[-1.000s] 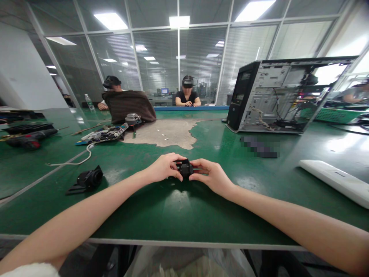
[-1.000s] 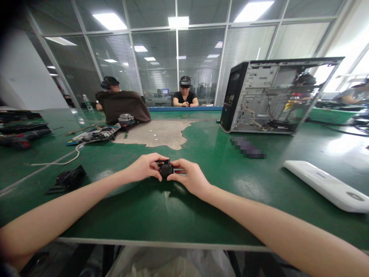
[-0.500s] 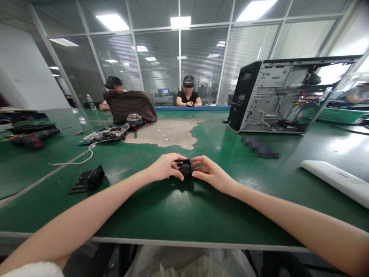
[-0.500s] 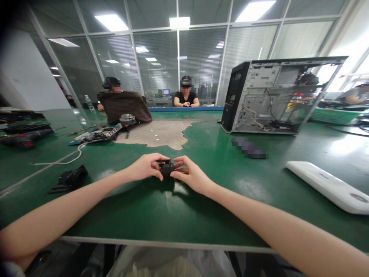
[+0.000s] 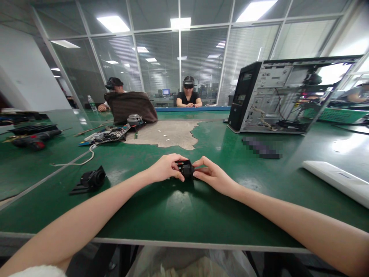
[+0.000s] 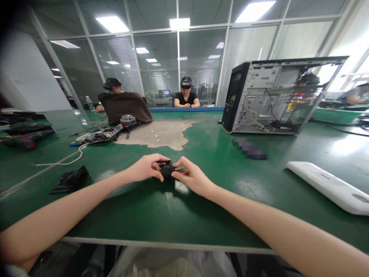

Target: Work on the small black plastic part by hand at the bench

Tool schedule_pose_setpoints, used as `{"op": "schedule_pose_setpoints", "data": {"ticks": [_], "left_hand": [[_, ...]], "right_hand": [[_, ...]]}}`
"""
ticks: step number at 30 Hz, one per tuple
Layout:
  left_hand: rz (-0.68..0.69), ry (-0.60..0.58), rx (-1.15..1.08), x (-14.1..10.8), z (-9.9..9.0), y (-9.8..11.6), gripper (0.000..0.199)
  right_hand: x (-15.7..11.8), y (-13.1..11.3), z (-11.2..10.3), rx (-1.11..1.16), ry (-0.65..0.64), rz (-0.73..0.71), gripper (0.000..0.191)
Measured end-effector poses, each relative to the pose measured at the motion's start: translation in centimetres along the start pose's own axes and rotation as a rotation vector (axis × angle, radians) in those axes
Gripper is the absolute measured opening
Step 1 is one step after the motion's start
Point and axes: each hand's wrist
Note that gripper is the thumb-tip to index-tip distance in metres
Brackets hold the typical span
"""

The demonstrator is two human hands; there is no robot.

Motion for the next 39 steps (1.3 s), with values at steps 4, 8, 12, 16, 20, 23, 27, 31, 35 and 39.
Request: {"op": "schedule_pose_setpoints", "data": {"ticks": [4, 8, 12, 16, 20, 23, 27, 31, 35, 39], "left_hand": [[0.001, -0.001, 0.008, 0.02, 0.0, 0.07, 0.063], [0.002, -0.009, 0.0, 0.03, 0.01, 0.07, 0.064], [0.001, -0.004, -0.003, 0.03, 0.03, 0.02, 0.064], [0.0, 0.008, 0.015, 0.03, 0.01, 0.07, 0.064], [-0.002, 0.002, 0.021, 0.02, -0.07, 0.16, 0.065], [0.0, 0.0, 0.022, 0.0, -0.1, 0.15, 0.065], [-0.004, -0.001, 0.016, -0.01, -0.1, 0.15, 0.064], [-0.011, 0.004, 0.021, 0.0, -0.12, 0.17, 0.065], [-0.009, -0.003, 0.017, 0.04, -0.14, 0.21, 0.064], [-0.01, 0.001, 0.019, 0.04, -0.13, 0.23, 0.064]], "right_hand": [[0.39, 0.06, -0.18, 0.036, 0.002, 0.032, 0.029], [0.25, 0.22, -0.31, 0.041, -0.037, 0.009, 0.03], [-0.15, 0.33, -0.26, 0.008, -0.052, -0.005, 0.034], [-0.05, 0.25, -0.24, -0.006, -0.023, -0.025, 0.025], [0.4, 0.06, -0.27, 0.013, -0.025, 0.002, 0.027], [0.55, 0.04, -0.29, 0.017, -0.013, 0.028, 0.032], [0.33, 0.34, -0.24, 0.017, -0.03, -0.015, 0.032], [0.17, 0.48, -0.15, 0.014, -0.012, -0.088, 0.027], [0.4, 0.11, -0.16, 0.038, -0.005, -0.071, 0.019], [0.62, 0.02, -0.29, 0.039, 0.003, -0.002, 0.03]]}}
Point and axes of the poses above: each hand's wrist, its own x-axis towards the middle knuckle, its own z-axis out of the palm, y = z × x, and after that the axes turned 1 degree about x, right-handed
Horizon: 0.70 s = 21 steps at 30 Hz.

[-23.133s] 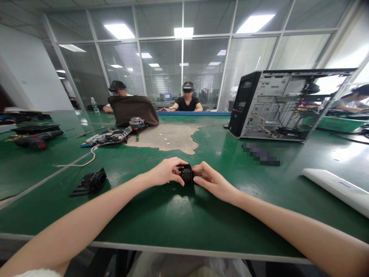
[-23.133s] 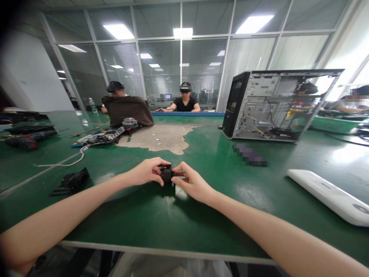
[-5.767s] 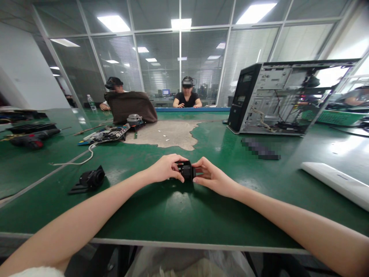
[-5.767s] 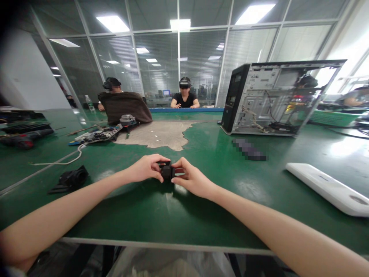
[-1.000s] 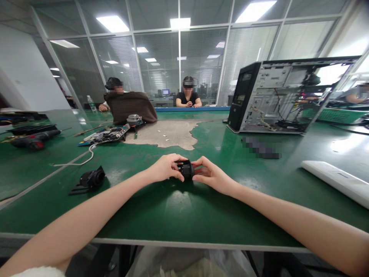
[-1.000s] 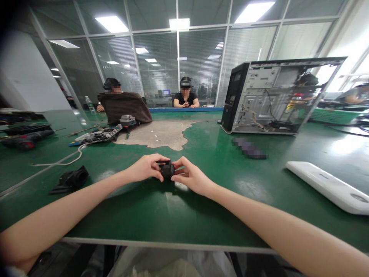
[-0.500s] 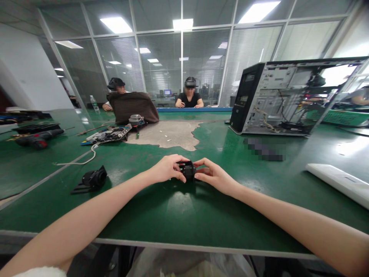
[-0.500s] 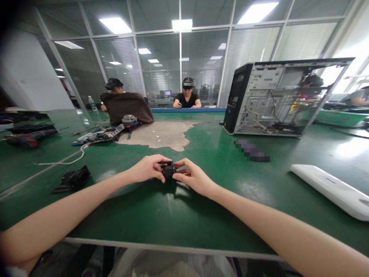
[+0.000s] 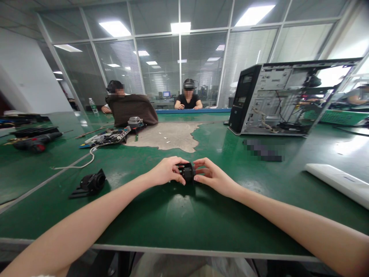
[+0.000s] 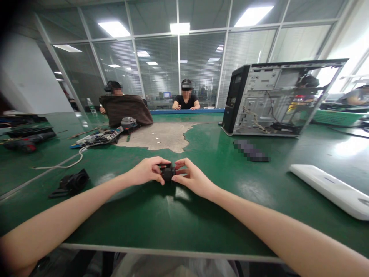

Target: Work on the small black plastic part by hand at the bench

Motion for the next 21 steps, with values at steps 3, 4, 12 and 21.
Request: {"op": "schedule_pose_setpoints", "data": {"ticks": [3, 4, 12, 21], "left_hand": [[0.002, -0.002, -0.012, 0.0, 0.02, -0.09, 0.064], [0.004, -0.002, -0.014, 0.01, 0.03, -0.15, 0.064], [-0.011, -0.005, -0.03, 0.1, 0.02, -0.31, 0.066], [-0.006, 0.005, -0.022, 0.01, -0.04, 0.04, 0.064]], "right_hand": [[-0.1, 0.23, -0.07, 0.002, -0.031, 0.006, 0.029], [-0.18, 0.3, -0.07, 0.001, -0.045, -0.002, 0.029], [-0.2, 0.1, 0.01, -0.006, -0.016, -0.072, 0.019], [-0.25, 0.42, -0.41, -0.002, -0.086, -0.005, 0.032]]}}
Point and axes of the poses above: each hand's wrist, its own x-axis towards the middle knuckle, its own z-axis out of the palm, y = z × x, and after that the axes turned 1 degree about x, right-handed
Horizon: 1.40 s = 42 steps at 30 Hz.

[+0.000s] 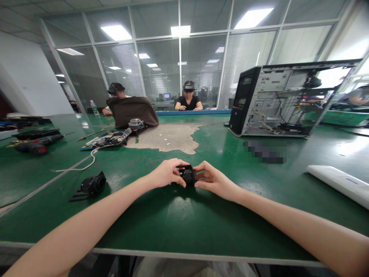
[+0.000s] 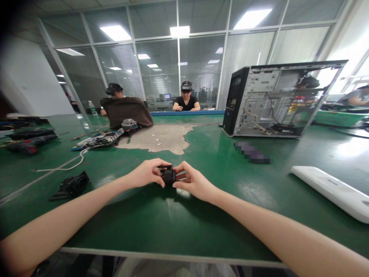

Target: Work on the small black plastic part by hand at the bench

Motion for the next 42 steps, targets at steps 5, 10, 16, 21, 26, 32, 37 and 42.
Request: {"op": "schedule_pose_setpoints", "data": {"ticks": [5, 10, 16, 21, 26, 32, 37, 42], "left_hand": [[0.006, -0.004, -0.005, 0.07, 0.02, -0.12, 0.064], [0.002, -0.012, -0.027, 0.11, 0.06, -0.18, 0.064], [0.001, -0.005, 0.011, 0.12, 0.03, -0.12, 0.064], [-0.007, -0.001, 0.007, 0.13, 0.05, -0.14, 0.065], [-0.017, 0.0, 0.009, 0.09, 0.07, 0.07, 0.065], [-0.028, -0.013, 0.0, 0.05, 0.02, 0.17, 0.064], [-0.025, -0.014, -0.006, 0.09, 0.01, -0.02, 0.065], [-0.03, -0.012, 0.007, 0.14, 0.0, 0.08, 0.065]], "right_hand": [[-0.11, -0.3, 0.33, -0.016, 0.051, -0.076, 0.022], [0.24, -0.42, 0.38, 0.018, 0.07, -0.02, 0.027], [0.08, -0.05, 0.06, 0.025, 0.016, -0.024, 0.029], [0.08, -0.1, 0.08, 0.0, 0.035, -0.062, 0.022], [0.36, -0.07, 0.07, 0.022, 0.052, -0.017, 0.03], [-0.11, -0.07, 0.02, -0.003, -0.007, 0.003, 0.033], [-0.01, -0.27, 0.25, -0.022, 0.053, -0.086, 0.02], [0.22, -0.13, 0.21, -0.017, 0.044, -0.03, 0.028]]}}
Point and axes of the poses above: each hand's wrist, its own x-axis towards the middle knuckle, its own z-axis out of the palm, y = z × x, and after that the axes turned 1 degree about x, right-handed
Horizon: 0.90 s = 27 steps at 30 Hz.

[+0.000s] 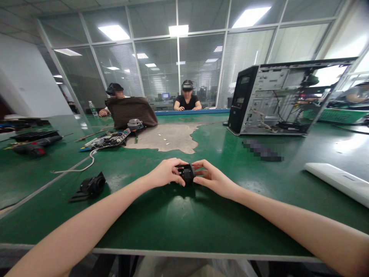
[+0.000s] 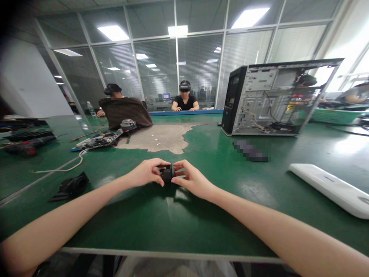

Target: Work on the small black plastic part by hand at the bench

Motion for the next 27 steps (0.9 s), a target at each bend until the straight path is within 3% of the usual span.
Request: {"op": "schedule_pose_setpoints", "data": {"ticks": [6, 11, 16, 21, 27], "left_hand": [[0.009, 0.004, -0.008, -0.01, -0.01, -0.22, 0.065], [0.011, 0.004, -0.012, 0.03, 0.03, -0.28, 0.065], [-0.002, -0.004, -0.01, 0.01, -0.01, 0.0, 0.065], [-0.002, -0.003, -0.01, 0.0, 0.0, -0.1, 0.066], [0.006, 0.003, -0.019, 0.04, 0.06, -0.21, 0.065]], "right_hand": [[-0.29, 0.11, -0.14, 0.029, -0.061, 0.023, 0.033], [-0.12, -0.16, 0.01, -0.002, -0.004, -0.012, 0.022], [0.04, -0.12, -0.03, -0.024, 0.02, 0.025, 0.03], [-0.24, -0.08, -0.13, 0.01, -0.044, 0.018, 0.032], [-0.12, -0.11, -0.07, -0.029, 0.011, -0.038, 0.018]]}}
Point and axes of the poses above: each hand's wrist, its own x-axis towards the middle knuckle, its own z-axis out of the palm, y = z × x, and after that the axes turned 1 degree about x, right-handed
